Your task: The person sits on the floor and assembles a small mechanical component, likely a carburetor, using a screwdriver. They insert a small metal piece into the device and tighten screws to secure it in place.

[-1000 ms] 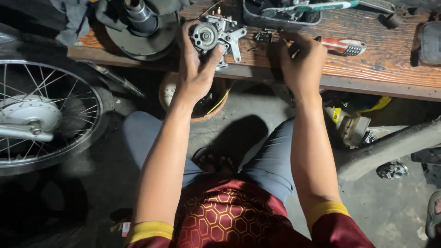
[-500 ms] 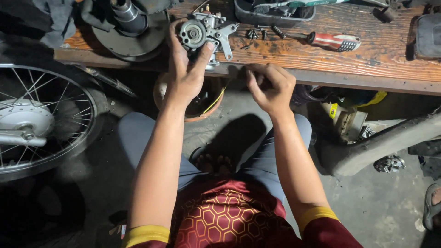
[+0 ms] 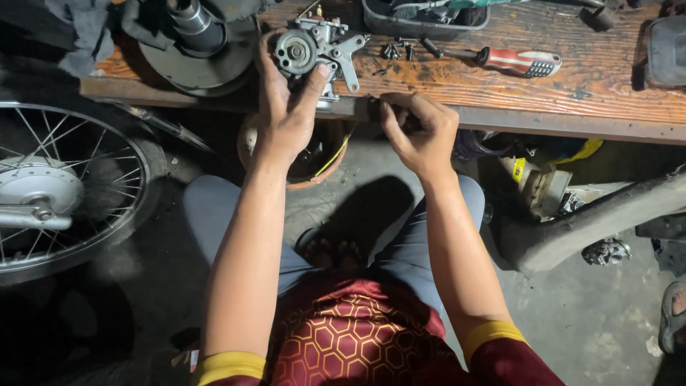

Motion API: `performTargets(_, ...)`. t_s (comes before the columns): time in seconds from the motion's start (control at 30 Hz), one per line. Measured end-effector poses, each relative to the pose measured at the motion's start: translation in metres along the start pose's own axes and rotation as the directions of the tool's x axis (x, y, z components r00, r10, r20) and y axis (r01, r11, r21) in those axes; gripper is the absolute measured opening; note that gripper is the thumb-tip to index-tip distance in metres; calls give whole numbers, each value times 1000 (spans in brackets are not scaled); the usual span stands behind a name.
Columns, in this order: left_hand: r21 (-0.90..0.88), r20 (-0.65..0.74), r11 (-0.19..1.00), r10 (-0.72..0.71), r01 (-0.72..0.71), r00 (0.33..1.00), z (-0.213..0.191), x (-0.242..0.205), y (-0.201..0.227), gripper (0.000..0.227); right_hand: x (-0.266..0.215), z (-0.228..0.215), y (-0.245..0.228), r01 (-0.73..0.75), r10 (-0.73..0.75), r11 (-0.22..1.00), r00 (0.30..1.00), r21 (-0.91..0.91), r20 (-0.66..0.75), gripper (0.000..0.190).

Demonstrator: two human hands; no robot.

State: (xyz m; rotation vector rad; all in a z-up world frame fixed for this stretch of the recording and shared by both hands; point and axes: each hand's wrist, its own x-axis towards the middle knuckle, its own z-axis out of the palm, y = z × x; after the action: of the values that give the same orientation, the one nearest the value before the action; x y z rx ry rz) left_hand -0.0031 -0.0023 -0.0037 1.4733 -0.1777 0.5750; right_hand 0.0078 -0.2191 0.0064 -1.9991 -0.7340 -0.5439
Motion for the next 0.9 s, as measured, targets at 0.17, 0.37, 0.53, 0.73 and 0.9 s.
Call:
performTargets(0.17, -14, 5, 1000, 1, -1, 1000, 0, 1, -2, 48, 10, -6, -4, -52, 52, 999, 999, -7, 15, 10)
performTargets(0.37, -73, 22, 997, 16, -14, 1000, 0, 0, -5, 49, 29, -9, 11, -118, 123, 972, 992, -203, 9, 11)
performTargets(0.53, -32, 12, 999, 19, -19, 1000, 0, 2, 2, 51, 41, -10, 12, -115, 121, 960, 993, -256, 9, 15)
performTargets(0.73, 9, 2, 997, -73, 73, 997, -2, -4, -9, 65, 46, -9, 12, -70, 120, 961, 977, -266, 174, 25)
performTargets(0.9, -39, 34, 992, -117, 118, 993, -3, -8, -17, 82, 49, -7, 13, -71, 134, 950, 972, -304, 192, 14)
